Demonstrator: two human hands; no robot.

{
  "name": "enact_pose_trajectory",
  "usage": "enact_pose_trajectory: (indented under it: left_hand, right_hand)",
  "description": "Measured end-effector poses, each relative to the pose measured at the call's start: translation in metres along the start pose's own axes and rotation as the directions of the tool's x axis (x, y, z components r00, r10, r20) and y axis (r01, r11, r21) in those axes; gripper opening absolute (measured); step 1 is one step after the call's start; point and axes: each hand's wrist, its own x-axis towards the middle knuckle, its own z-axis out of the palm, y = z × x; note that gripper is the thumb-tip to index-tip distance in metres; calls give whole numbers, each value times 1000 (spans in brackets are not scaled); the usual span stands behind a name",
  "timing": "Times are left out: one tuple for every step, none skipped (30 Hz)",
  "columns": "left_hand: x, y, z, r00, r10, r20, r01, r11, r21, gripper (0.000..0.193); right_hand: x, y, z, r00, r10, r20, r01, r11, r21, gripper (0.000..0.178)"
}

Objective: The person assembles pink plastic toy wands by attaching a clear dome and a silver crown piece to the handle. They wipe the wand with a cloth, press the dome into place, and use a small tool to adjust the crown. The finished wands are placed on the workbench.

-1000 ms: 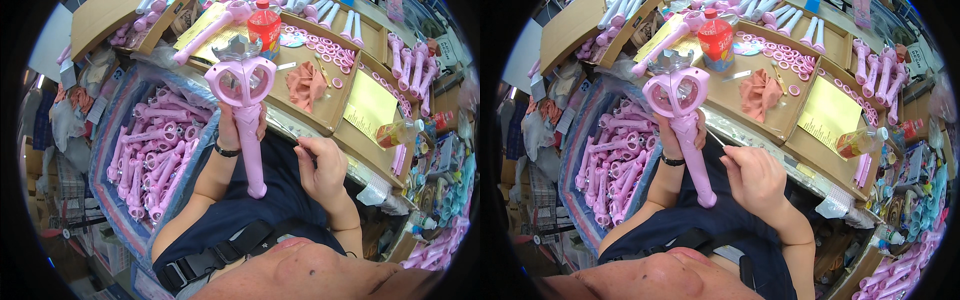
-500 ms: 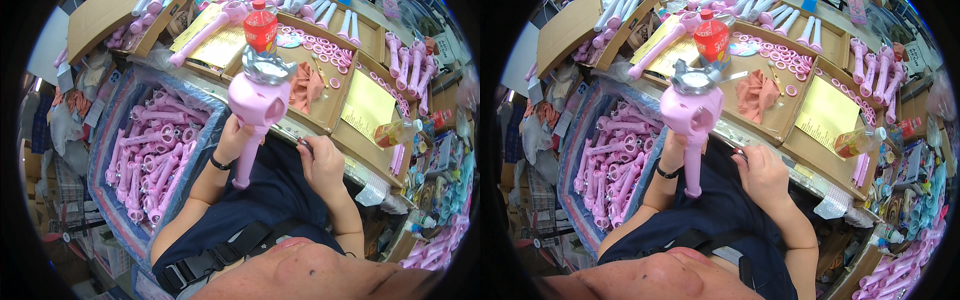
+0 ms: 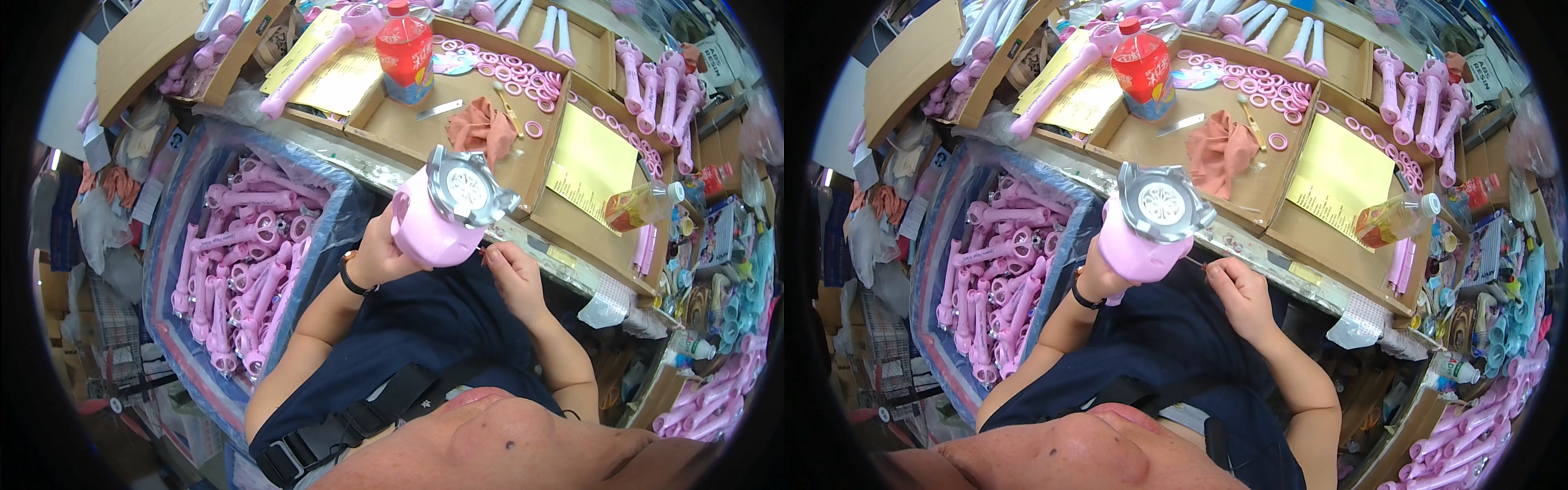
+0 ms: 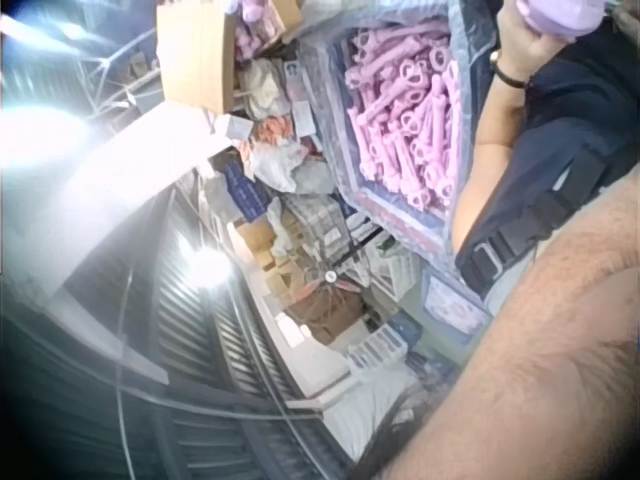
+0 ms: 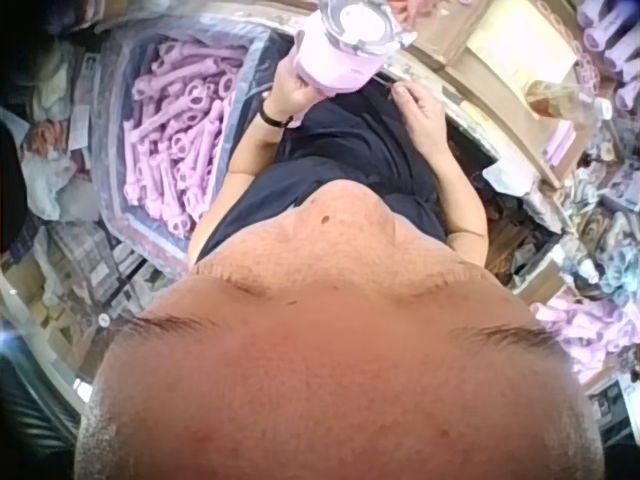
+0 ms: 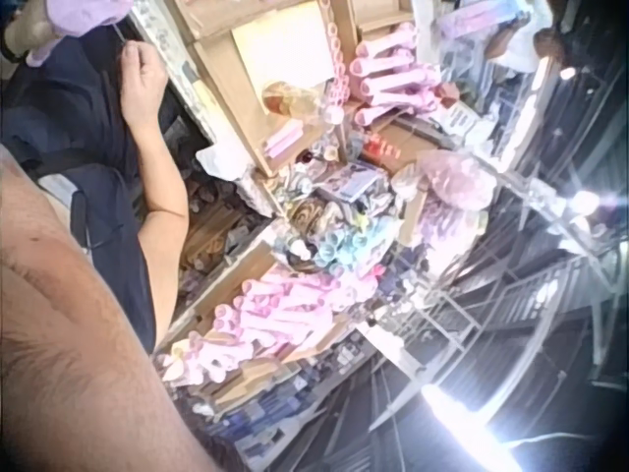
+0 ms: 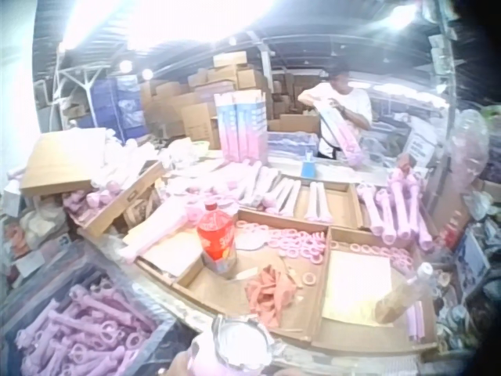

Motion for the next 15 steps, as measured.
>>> enact_pose_trajectory:
  left_hand:
    - [-1, 0, -1, 999, 41, 30, -43, 997, 58, 76]
    - [0, -2, -1, 995, 82, 62, -88, 989, 115, 76]
    - [0, -3, -2, 991, 97, 88, -111, 978, 178, 77]
    - [1, -5, -1, 990, 76, 120, -85, 994, 73, 81]
    - [1, -7, -2, 979, 104, 177, -123, 987, 103, 85]
    - [1, -9, -2, 973, 100, 210, -122, 988, 94, 87]
    - [1, -10, -2, 961, 85, 264, -118, 987, 110, 89]
    - [0, -11, -1, 955, 66, 289, -101, 989, 107, 92]
    - [-1, -12, 1, 960, 59, 275, -78, 995, 59, 88]
    - [-2, -12, 2, 965, 51, 259, -55, 998, 11, 84]
    - [-2, -13, 3, 972, 28, 231, -19, 999, -42, 81]
    - [-5, -13, 6, 993, 64, 103, -45, 983, -177, 85]
    - [-4, -15, 3, 994, -104, 28, 107, 984, -140, 79]
    - [-3, -18, 3, 965, -254, -70, 226, 934, -277, 75]
    - [-3, -20, -5, 949, -309, -64, 246, 851, -463, 77]
  right_hand:
    - [-1, 1, -3, 997, 65, 48, -70, 992, 107, 26]
    - [-2, 3, -6, 981, 162, 103, -179, 965, 190, 26]
    - [-3, 4, -9, 954, 251, 166, -288, 920, 265, 26]
    - [-4, 5, -12, 927, 315, 204, -367, 873, 322, 25]
    - [-5, 6, -15, 894, 373, 247, -443, 815, 373, 25]
    - [-5, 7, -16, 856, 426, 293, -515, 748, 419, 24]
    - [-5, 7, -18, 832, 447, 329, -554, 705, 443, 23]
    - [-5, 7, -19, 806, 465, 366, -591, 659, 464, 22]
    - [-6, 5, -20, 758, 541, 364, -652, 606, 457, 21]
    - [-7, 3, -21, 728, 550, 408, -685, 595, 421, 22]
    - [-9, 0, -20, 809, 448, 381, -578, 725, 374, 22]
    - [-10, -2, -20, 871, 365, 329, -463, 834, 301, 24]
    - [-13, -5, -20, 915, 260, 307, -334, 917, 219, 26]
    - [-15, -8, -21, 956, 187, 227, -229, 958, 174, 31]
    - [-17, -10, -20, 987, 95, 127, -120, 970, 211, 30]
